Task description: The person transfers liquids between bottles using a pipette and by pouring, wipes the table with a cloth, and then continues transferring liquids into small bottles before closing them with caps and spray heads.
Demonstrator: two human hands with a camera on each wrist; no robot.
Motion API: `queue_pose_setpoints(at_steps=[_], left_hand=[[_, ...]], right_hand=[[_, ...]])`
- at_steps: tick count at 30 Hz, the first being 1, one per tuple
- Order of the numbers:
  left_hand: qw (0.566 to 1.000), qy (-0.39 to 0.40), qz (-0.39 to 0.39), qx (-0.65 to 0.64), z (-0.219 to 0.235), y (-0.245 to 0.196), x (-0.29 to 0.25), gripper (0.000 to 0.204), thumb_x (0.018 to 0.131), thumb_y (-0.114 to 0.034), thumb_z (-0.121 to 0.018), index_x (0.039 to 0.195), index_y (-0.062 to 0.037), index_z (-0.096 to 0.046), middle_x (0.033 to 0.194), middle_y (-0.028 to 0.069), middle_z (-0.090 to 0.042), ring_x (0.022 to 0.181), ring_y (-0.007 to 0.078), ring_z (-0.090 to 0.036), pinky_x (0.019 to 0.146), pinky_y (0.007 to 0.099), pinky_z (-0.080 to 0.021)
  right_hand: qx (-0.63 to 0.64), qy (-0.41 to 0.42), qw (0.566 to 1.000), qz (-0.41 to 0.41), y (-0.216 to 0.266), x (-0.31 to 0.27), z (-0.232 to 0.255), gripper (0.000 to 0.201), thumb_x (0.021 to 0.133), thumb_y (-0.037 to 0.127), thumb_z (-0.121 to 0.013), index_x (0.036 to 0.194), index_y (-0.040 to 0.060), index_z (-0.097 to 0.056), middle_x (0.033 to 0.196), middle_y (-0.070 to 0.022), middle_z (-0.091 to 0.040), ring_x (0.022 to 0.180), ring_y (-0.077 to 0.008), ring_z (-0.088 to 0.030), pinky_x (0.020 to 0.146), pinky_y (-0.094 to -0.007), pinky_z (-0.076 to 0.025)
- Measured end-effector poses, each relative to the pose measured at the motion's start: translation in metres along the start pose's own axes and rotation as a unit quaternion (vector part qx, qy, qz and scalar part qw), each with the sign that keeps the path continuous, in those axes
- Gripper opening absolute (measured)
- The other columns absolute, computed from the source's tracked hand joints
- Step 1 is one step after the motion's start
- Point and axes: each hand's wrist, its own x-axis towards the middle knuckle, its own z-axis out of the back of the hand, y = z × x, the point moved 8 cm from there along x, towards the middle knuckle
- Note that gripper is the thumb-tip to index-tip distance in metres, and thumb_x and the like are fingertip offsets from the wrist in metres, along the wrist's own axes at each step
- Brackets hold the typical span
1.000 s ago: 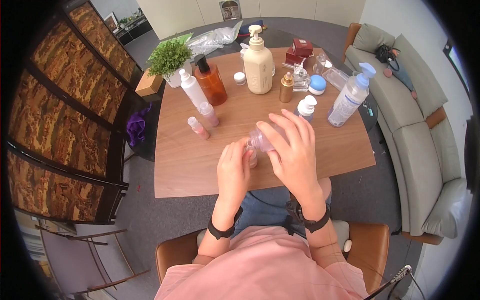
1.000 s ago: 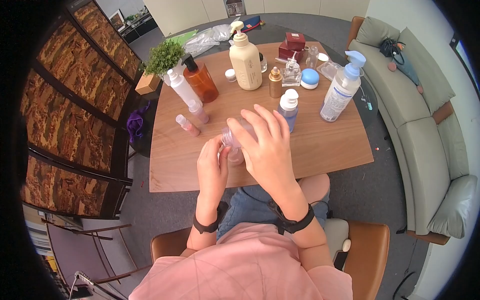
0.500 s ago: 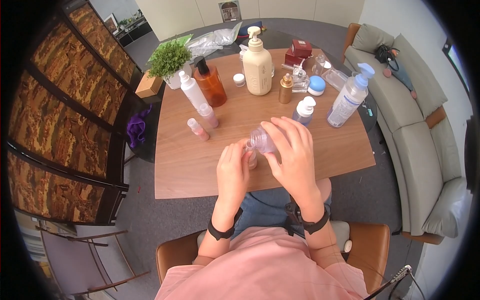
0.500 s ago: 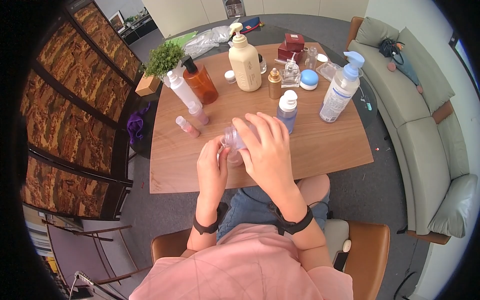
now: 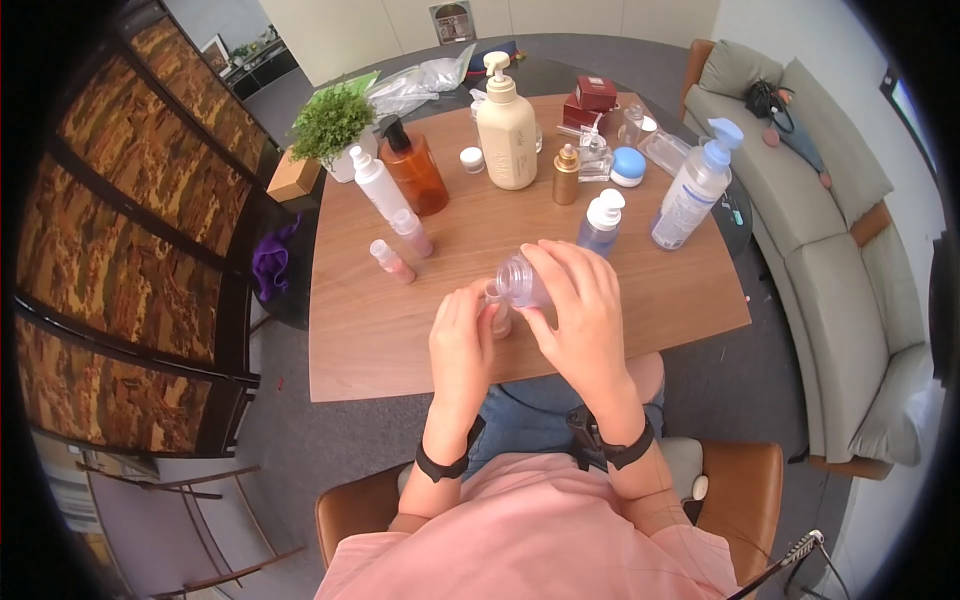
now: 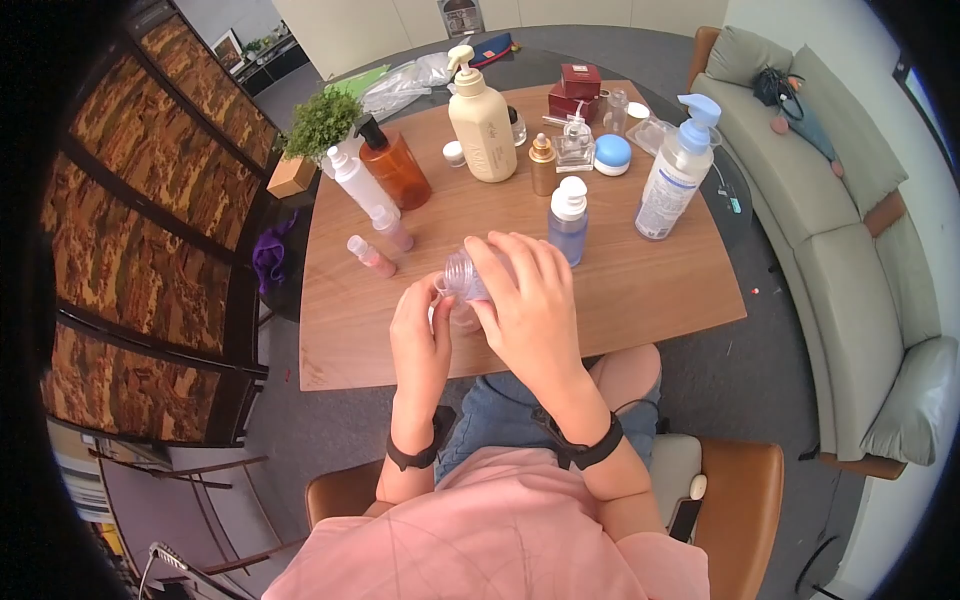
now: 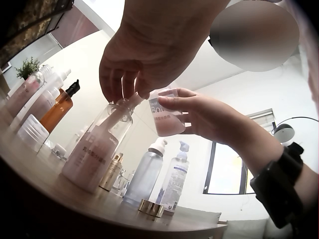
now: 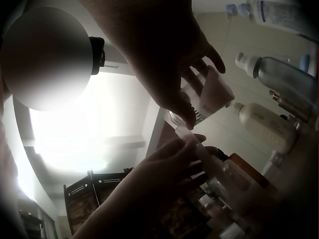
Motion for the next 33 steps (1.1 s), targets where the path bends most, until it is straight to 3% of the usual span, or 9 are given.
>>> queue_pose_setpoints(at_steps=[23, 33], left_hand=[[1.000, 0.005, 0.022, 0.004, -0.0044, 0.0075, -0.0032, 0.021, 0.087, 0.001, -0.059, 0.108, -0.0011, -0.060, 0.091, 0.0178, -0.062, 0.087, 0.0363, -0.060, 0.075, 0.0425, -0.047], [0.999, 0.010, 0.033, 0.014, -0.0033, 0.0022, -0.0028, 0.020, 0.086, 0.002, -0.059, 0.106, -0.0006, -0.061, 0.092, 0.0181, -0.062, 0.088, 0.0370, -0.060, 0.077, 0.0424, -0.047]], right_hand=[[0.013, -0.020, 1.000, -0.002, -0.0018, -0.0045, 0.0036, 0.062, 0.066, 0.010, -0.076, 0.124, 0.0087, -0.054, 0.115, -0.0110, -0.055, 0.108, -0.0299, -0.053, 0.096, -0.0456, -0.041], [0.001, -0.013, 1.000, -0.003, -0.0025, -0.0060, 0.0050, 0.064, 0.065, 0.009, -0.077, 0.126, 0.0112, -0.056, 0.119, -0.0105, -0.054, 0.114, -0.0297, -0.051, 0.099, -0.0455, -0.040]])
